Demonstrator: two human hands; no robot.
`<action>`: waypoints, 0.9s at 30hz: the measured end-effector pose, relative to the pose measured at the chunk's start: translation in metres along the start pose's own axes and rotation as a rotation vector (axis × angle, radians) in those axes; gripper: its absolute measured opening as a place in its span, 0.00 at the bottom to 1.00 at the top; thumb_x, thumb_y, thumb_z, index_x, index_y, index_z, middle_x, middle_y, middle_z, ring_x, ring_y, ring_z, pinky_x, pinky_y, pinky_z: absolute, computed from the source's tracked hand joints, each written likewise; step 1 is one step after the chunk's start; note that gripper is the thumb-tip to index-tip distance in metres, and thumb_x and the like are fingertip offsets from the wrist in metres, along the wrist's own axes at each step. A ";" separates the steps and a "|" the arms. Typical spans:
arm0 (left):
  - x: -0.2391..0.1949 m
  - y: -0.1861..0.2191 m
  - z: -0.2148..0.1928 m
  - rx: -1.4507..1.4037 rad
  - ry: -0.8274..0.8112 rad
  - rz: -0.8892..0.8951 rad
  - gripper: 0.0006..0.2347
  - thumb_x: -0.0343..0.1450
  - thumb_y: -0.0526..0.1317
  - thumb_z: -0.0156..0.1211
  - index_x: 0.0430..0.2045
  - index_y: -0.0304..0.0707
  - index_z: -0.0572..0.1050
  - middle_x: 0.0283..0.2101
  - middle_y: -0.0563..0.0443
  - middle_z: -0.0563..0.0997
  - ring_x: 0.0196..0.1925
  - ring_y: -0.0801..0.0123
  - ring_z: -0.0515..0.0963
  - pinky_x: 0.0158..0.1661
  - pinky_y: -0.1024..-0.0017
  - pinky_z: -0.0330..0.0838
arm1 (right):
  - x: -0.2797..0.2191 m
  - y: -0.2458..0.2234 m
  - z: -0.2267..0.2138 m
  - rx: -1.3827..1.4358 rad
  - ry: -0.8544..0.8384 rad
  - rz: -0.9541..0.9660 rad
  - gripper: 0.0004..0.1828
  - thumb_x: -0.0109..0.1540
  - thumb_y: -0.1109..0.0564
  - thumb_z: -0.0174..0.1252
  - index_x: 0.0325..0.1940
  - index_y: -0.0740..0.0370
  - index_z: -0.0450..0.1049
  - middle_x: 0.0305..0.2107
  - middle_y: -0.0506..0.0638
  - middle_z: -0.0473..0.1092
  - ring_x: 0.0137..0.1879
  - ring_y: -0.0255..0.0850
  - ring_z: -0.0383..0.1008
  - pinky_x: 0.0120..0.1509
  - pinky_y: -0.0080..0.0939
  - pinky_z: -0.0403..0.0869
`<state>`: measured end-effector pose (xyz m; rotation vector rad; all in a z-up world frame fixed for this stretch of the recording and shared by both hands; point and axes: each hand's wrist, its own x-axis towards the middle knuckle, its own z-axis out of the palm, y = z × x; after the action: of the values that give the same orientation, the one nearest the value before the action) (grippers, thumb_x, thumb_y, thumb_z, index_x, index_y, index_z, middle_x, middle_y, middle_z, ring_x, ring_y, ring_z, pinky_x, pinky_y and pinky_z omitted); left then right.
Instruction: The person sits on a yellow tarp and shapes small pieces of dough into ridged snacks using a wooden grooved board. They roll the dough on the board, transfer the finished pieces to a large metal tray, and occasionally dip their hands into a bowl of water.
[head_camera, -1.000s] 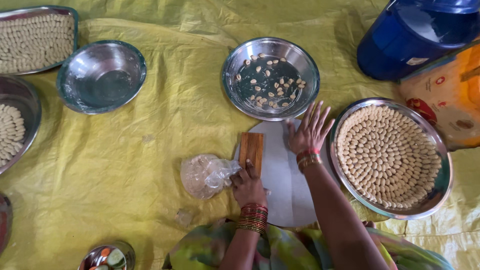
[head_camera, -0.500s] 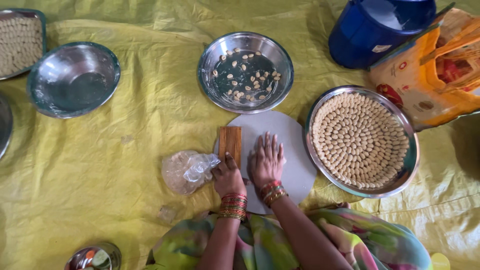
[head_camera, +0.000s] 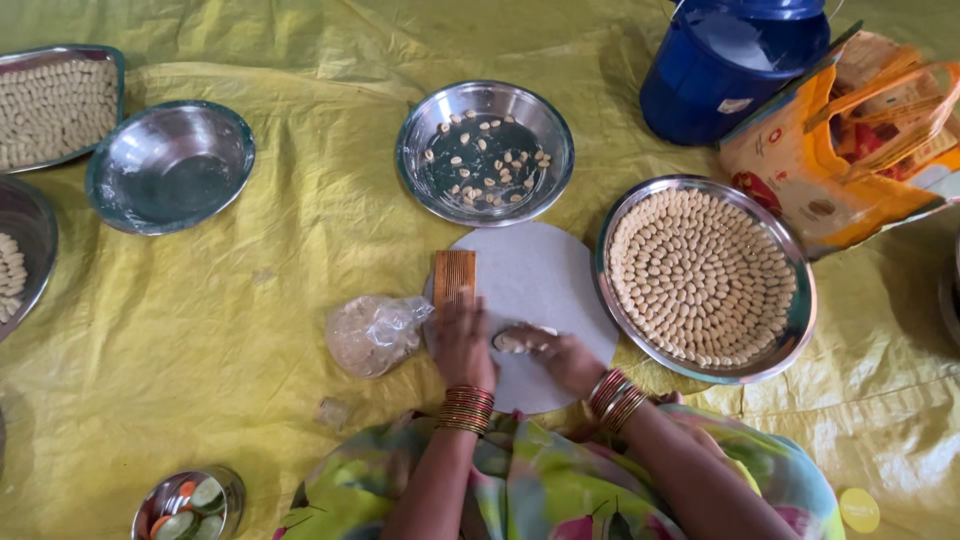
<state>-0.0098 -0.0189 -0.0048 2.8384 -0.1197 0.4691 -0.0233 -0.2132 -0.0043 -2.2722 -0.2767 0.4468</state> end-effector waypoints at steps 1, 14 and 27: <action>-0.004 0.005 0.004 -0.127 -0.061 0.061 0.35 0.57 0.30 0.68 0.63 0.50 0.68 0.72 0.50 0.64 0.73 0.56 0.63 0.70 0.46 0.51 | 0.006 0.006 -0.009 0.037 0.057 0.145 0.22 0.68 0.49 0.46 0.66 0.43 0.72 0.70 0.42 0.68 0.69 0.39 0.70 0.74 0.44 0.70; -0.011 0.015 0.025 -0.591 -0.207 0.109 0.24 0.57 0.29 0.61 0.49 0.41 0.78 0.63 0.48 0.73 0.69 0.55 0.67 0.68 0.51 0.52 | 0.044 0.038 -0.033 -0.778 0.528 0.308 0.34 0.60 0.40 0.49 0.72 0.30 0.61 0.77 0.52 0.41 0.82 0.57 0.32 0.75 0.77 0.26; -0.006 0.016 0.023 -0.613 -0.264 0.088 0.22 0.58 0.28 0.60 0.47 0.41 0.79 0.60 0.47 0.76 0.64 0.53 0.71 0.64 0.51 0.58 | 0.066 0.055 -0.047 -0.700 0.600 0.284 0.32 0.59 0.46 0.54 0.70 0.34 0.66 0.78 0.54 0.46 0.83 0.59 0.32 0.75 0.77 0.22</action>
<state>-0.0106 -0.0406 -0.0238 2.2771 -0.3703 0.0488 0.0592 -0.2592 -0.0307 -3.0116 0.2426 -0.2585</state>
